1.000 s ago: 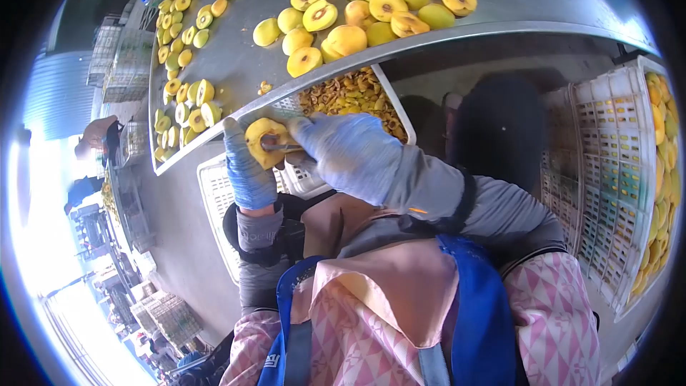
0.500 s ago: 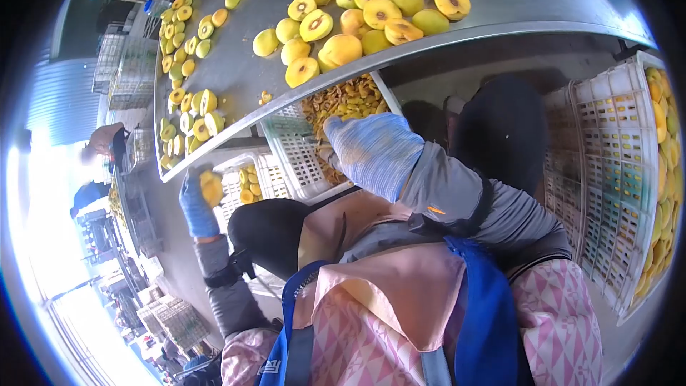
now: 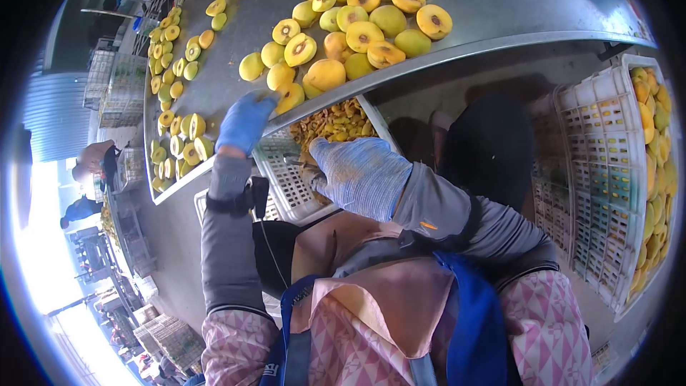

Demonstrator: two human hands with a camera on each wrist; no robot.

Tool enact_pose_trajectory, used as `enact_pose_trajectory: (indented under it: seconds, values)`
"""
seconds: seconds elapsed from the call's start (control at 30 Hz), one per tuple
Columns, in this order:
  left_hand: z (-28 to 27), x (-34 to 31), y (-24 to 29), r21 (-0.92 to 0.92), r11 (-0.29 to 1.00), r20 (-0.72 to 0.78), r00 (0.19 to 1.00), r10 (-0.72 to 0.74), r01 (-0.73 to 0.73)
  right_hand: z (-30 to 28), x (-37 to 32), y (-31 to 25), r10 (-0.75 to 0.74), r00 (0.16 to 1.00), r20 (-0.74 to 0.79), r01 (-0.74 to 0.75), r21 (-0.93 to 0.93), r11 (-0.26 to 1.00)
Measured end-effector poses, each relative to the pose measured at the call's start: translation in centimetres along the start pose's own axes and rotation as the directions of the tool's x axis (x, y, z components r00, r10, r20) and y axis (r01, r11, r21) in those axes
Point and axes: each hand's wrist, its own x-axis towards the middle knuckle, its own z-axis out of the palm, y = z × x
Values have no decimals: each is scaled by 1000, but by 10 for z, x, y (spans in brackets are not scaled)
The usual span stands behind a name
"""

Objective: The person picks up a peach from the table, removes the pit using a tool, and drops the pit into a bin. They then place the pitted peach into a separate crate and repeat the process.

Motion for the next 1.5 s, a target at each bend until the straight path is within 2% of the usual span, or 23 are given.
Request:
enact_pose_trajectory:
  seconds: [0.07, 0.23, 0.3, 0.37, 0.4, 0.43, 0.47, 0.5, 0.6, 0.63, 0.67, 0.7, 0.77, 0.83, 0.87, 0.97, 1.0, 1.03, 1.1, 1.13, 1.3, 1.47, 1.5]
  values:
    - [15, 30, 4, 69, 998, 298, 954, -36, 16, -2, 2, 2, -2, 1000, -10, 2, 23, 1000]
    - [15, 41, -2, 79, 993, 142, 987, 76, -88, -4, -2, 0, -19, 1000, 4, 19, 0, 1000]
    - [-2, 56, 0, 371, 929, 129, 990, -48, -3, -6, -2, 1, -31, 999, 22, 31, 12, 999]
    - [-10, 72, -15, 253, 960, 52, 989, -137, 120, -5, -2, 2, -34, 999, 28, 33, 25, 999]
    - [8, 96, -48, 374, 917, -117, 974, 195, -139, -6, -2, 2, -33, 999, 27, 32, 23, 999]
    - [19, 110, -65, 523, 780, -231, 823, 519, -344, -7, -1, 1, -33, 999, 36, 31, 36, 999]
    - [11, 103, -51, 502, 799, -54, 911, 409, -329, -9, 0, 1, -30, 999, 45, 28, 51, 998]
    - [13, 110, -57, 500, 799, -51, 910, 411, -334, -11, 1, 0, -25, 999, 45, 23, 50, 998]
    - [13, 124, -73, 361, 888, 16, 954, 299, -284, -11, 2, 0, 20, 998, 68, -25, 76, 997]
    - [6, 112, -73, -46, 985, 37, 986, 165, -164, -4, 2, 2, -9, 999, -46, 14, 118, 993]
    - [-1, 99, -73, -435, 900, 111, 993, 47, 7, 0, 2, 4, -33, 986, -161, 59, 156, 986]
    - [-7, 81, -71, -432, 902, 115, 992, 46, 9, -4, 2, 0, -30, 987, -161, 57, 161, 985]
    - [-16, 35, -64, -984, 159, 120, 958, 262, 80, -17, 4, -8, 28, 993, -116, 7, 290, 957]
    - [-8, -11, -45, -971, -171, 145, 979, 145, 169, -11, 8, -6, 43, 995, -93, -9, 338, 941]
    - [-6, -27, -34, -946, -244, 152, 958, 244, 213, -7, 11, -4, 61, 995, -80, -26, 382, 924]
    - [6, -69, 10, -956, -258, 117, 989, 92, 137, 2, 17, -6, 144, 988, -56, -68, 677, 733]
    - [5, -71, 10, -887, -391, 47, 892, 450, 243, 8, 19, -5, 126, 984, -123, -4, 702, 712]
    - [8, -78, 15, -884, -396, 47, 890, 453, 248, 8, 18, -5, 132, 984, -122, -9, 699, 715]
    - [14, -99, 37, -894, -427, 91, 988, 124, 136, 4, 18, -7, 122, 988, -92, -28, 680, 733]
    - [15, -102, 39, -868, -477, 97, 990, 101, 134, 9, 19, -6, 166, 983, -79, -65, 700, 712]
    - [24, -106, 42, -858, -513, -37, 997, 73, 6, 21, 28, 1, 218, 964, -154, -21, 771, 636]
    - [33, -100, 46, -970, -231, -123, 974, 192, -77, 18, 30, 5, 244, 967, -67, -84, 825, 559]
    - [31, -100, 47, -970, -235, -117, 973, 198, -68, 16, 31, 4, 242, 955, -173, -9, 796, 605]
